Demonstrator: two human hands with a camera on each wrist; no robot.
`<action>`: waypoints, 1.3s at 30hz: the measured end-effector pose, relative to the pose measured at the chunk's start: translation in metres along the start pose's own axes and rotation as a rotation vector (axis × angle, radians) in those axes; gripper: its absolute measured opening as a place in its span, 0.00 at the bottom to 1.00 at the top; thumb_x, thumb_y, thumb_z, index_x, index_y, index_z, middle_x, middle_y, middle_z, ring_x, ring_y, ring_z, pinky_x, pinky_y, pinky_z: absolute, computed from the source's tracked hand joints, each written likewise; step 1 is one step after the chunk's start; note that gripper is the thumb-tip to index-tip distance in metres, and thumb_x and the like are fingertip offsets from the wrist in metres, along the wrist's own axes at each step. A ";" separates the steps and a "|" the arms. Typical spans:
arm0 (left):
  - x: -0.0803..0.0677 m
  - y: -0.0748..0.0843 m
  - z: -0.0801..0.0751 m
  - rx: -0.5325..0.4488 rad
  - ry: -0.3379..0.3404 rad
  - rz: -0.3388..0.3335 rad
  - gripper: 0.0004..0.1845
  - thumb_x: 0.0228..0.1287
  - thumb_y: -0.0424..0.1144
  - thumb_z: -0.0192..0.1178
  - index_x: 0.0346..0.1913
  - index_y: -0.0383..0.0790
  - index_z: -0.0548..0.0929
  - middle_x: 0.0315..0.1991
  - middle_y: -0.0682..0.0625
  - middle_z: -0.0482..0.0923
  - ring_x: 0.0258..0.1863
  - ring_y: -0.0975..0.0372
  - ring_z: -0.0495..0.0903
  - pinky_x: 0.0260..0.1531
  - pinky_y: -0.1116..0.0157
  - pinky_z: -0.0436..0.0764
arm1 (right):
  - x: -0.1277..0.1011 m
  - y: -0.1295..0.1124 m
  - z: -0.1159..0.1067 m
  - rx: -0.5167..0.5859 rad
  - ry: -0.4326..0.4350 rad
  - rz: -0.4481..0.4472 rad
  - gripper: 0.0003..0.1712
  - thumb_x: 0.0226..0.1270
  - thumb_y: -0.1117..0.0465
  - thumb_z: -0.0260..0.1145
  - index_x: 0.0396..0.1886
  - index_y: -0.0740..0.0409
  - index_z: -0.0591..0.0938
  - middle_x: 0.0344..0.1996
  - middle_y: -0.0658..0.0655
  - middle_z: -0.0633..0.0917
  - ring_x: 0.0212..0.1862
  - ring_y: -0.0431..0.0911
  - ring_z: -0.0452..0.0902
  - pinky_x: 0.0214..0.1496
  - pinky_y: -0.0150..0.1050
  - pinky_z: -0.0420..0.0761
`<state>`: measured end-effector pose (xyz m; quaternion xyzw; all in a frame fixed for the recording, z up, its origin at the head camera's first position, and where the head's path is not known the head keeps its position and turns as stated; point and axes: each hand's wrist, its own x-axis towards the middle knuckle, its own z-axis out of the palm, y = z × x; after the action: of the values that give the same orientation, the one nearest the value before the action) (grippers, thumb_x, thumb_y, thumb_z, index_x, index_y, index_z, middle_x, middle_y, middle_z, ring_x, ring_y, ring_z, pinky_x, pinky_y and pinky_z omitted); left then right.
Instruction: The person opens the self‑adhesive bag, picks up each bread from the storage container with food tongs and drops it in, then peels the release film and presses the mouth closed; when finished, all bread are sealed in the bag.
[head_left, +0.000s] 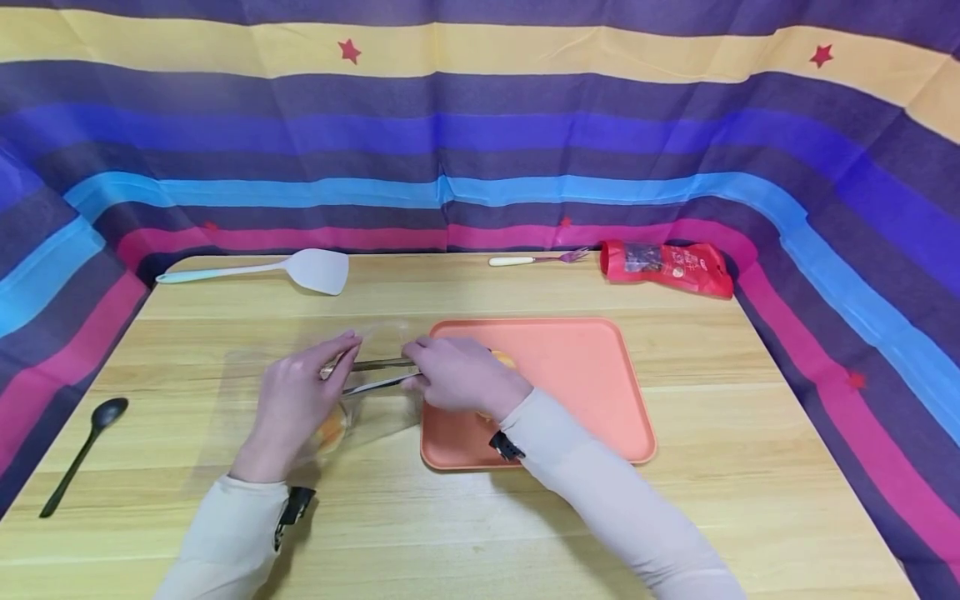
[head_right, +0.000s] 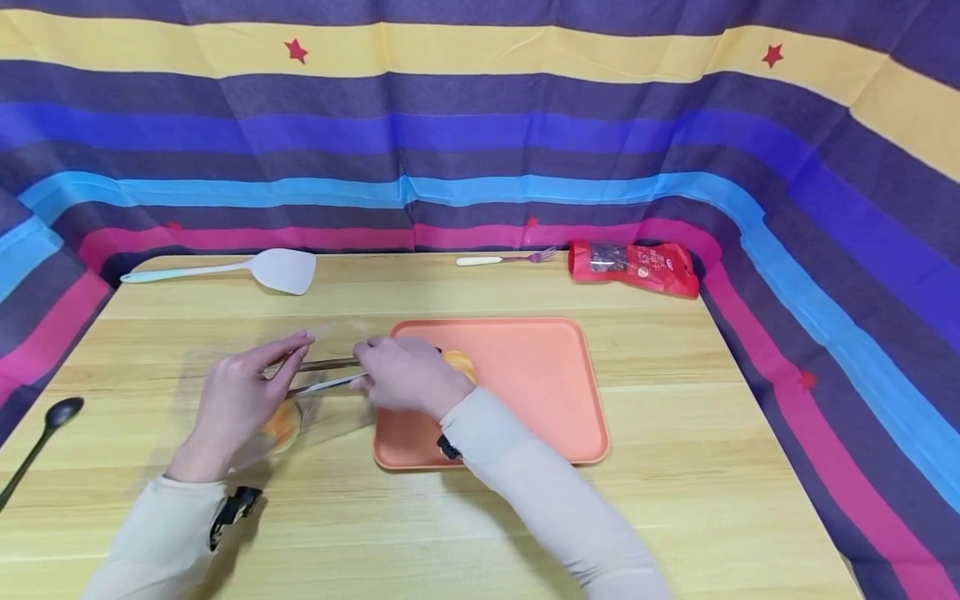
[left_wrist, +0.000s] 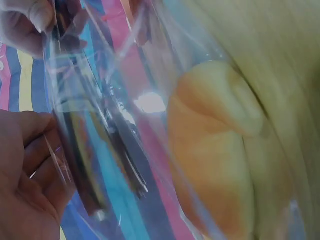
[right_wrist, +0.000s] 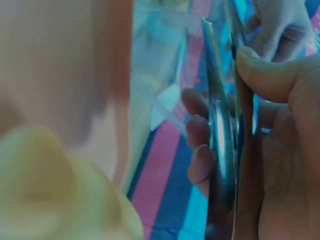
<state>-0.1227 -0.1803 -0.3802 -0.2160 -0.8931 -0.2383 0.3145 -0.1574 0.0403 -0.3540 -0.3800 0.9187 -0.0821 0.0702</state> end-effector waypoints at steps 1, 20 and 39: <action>0.000 0.000 0.000 -0.008 -0.007 -0.010 0.12 0.57 0.29 0.70 0.45 0.35 0.88 0.41 0.41 0.86 0.14 0.54 0.80 0.08 0.59 0.71 | -0.002 0.002 -0.002 0.007 0.000 0.005 0.21 0.72 0.45 0.61 0.55 0.53 0.78 0.41 0.48 0.80 0.37 0.41 0.77 0.36 0.37 0.79; -0.003 -0.010 -0.008 -0.176 -0.109 -0.112 0.10 0.61 0.26 0.67 0.46 0.36 0.88 0.43 0.45 0.86 0.40 0.51 0.86 0.36 0.54 0.84 | -0.061 0.042 -0.029 0.063 0.084 0.134 0.18 0.68 0.49 0.67 0.52 0.53 0.80 0.44 0.49 0.82 0.35 0.40 0.76 0.37 0.38 0.78; -0.005 -0.015 -0.008 -0.248 -0.148 -0.129 0.15 0.58 0.25 0.68 0.47 0.40 0.89 0.43 0.52 0.87 0.41 0.59 0.86 0.44 0.82 0.74 | -0.128 0.084 -0.039 0.120 0.165 0.187 0.18 0.68 0.53 0.68 0.52 0.57 0.80 0.34 0.48 0.79 0.31 0.41 0.73 0.35 0.40 0.76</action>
<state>-0.1240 -0.1982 -0.3820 -0.2122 -0.8897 -0.3497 0.2026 -0.1326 0.1940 -0.3244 -0.2797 0.9462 -0.1611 0.0241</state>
